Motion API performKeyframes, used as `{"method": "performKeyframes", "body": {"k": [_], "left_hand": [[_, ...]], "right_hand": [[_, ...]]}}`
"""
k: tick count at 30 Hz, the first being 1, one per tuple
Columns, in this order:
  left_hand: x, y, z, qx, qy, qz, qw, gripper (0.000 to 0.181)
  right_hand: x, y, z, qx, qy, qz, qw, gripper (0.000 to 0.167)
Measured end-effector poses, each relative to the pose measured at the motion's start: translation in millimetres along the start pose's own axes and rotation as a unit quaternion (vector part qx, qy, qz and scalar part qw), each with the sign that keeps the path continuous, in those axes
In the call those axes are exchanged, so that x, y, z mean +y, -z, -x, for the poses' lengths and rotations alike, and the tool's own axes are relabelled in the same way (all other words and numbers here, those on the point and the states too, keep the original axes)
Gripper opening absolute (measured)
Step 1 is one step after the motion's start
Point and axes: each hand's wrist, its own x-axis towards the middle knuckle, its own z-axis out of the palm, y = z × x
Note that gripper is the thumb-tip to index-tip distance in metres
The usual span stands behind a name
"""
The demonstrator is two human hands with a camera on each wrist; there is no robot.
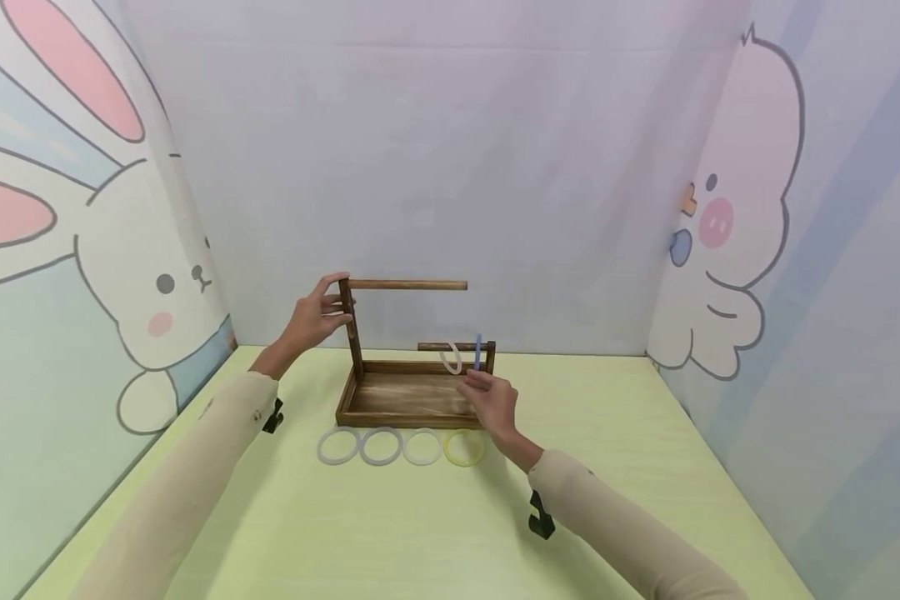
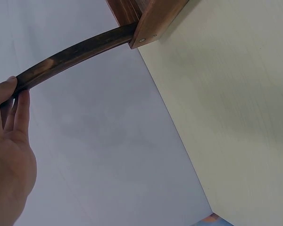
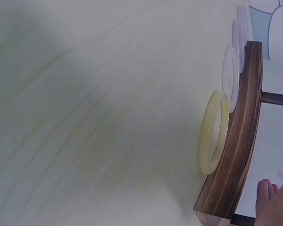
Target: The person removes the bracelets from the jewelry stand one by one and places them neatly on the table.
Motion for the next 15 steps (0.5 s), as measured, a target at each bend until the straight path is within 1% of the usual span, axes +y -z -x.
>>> {"method": "performKeyframes", "body": {"k": [4, 8, 15], "left_hand": [[-0.1, -0.6, 0.3, -0.001, 0.005, 0.000, 1.0000, 0.084], [0.2, -0.5, 0.0, 0.000, 0.009, -0.004, 1.0000, 0.083], [-2.2, -0.6, -0.8, 0.002, -0.003, -0.006, 1.0000, 0.083]], "right_hand": [[0.3, -5.1, -1.2, 0.008, -0.001, -0.006, 1.0000, 0.033], [-1.1, -9.7, -2.3, 0.014, 0.007, -0.015, 0.9998, 0.033], [-3.7, -18.0, -6.5, 0.026, 0.016, 0.011, 0.9995, 0.030]]}}
